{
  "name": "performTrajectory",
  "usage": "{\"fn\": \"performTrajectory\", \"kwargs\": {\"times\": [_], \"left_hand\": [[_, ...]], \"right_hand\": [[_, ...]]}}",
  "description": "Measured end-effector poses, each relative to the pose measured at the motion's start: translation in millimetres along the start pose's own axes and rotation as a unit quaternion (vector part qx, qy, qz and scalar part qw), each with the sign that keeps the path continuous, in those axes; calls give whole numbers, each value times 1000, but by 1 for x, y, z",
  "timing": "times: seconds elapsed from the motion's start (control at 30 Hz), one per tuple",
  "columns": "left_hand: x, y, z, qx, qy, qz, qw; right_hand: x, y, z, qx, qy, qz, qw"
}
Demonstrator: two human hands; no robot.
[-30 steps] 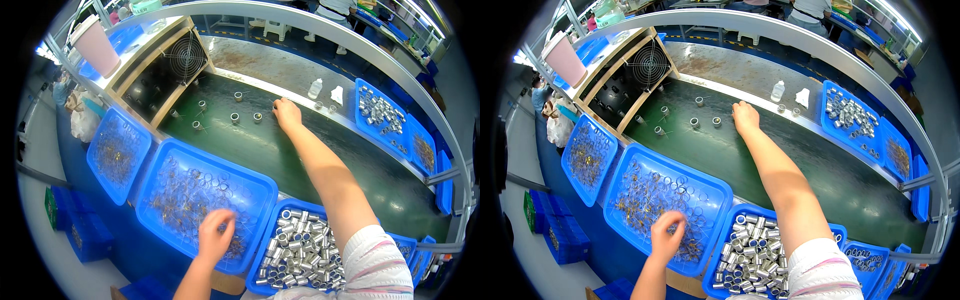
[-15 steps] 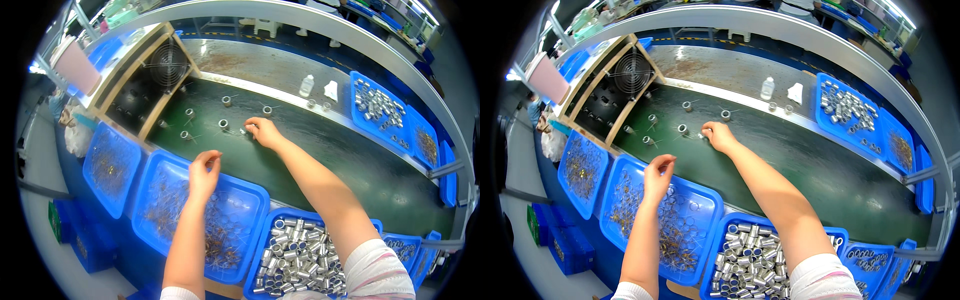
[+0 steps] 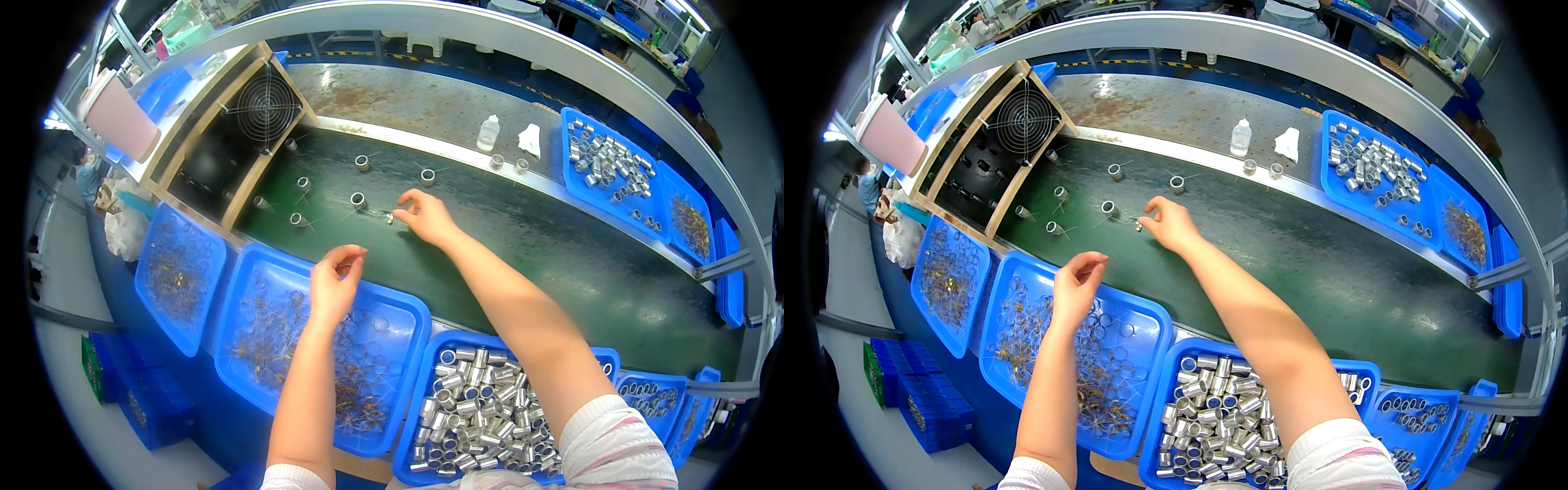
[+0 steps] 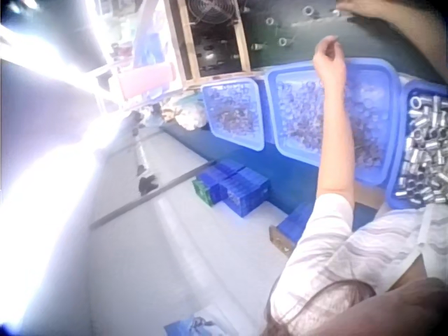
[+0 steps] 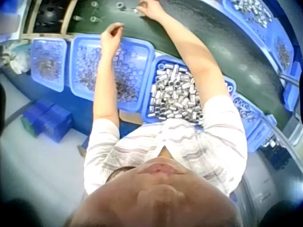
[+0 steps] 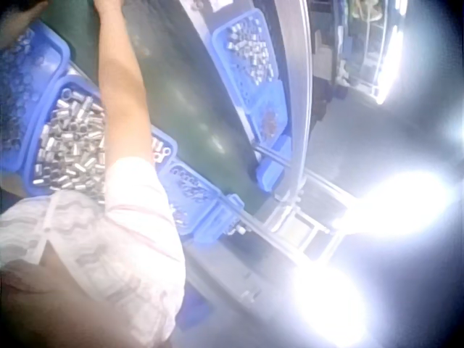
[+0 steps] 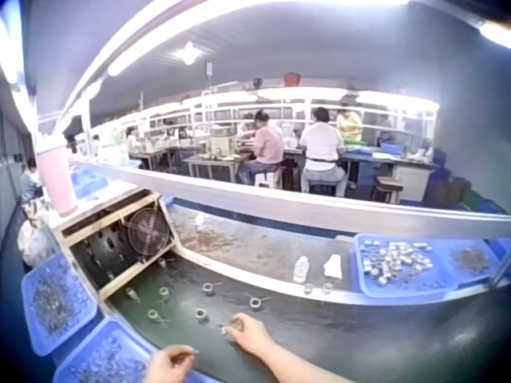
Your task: The person picks up small cylindrical metal parts and thin wires from blue trays on a workbench. They insert the wires into the metal parts by hand and place the assembled components into a separate tray.
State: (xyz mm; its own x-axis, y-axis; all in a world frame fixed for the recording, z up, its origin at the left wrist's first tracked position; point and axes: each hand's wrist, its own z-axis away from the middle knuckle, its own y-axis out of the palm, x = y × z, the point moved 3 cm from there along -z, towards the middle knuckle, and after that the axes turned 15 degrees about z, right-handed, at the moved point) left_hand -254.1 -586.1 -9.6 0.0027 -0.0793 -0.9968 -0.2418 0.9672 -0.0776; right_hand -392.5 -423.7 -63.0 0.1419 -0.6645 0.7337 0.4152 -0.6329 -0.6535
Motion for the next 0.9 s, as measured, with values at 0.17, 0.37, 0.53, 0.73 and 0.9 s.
{"fn": "performTrajectory", "kwargs": {"times": [0.17, 0.37, 0.53, 0.73, 0.9], "left_hand": [[-3, 2, -23, 15, 19, -29, 999], [19, -23, -84, -10, 187, -185, 965], [17, 19, -125, 59, 197, -391, 897], [35, 14, -152, 115, 229, -454, 853], [42, 14, -147, 134, 200, -441, 864]], "right_hand": [[4, 15, -28, -99, -33, 290, 951], [-19, -6, -3, -46, -58, 22, 997], [-39, -60, -2, -172, -70, 189, 964], [-33, -56, -39, -213, -80, 375, 898], [-44, -70, -16, -213, -74, 309, 924]]}}
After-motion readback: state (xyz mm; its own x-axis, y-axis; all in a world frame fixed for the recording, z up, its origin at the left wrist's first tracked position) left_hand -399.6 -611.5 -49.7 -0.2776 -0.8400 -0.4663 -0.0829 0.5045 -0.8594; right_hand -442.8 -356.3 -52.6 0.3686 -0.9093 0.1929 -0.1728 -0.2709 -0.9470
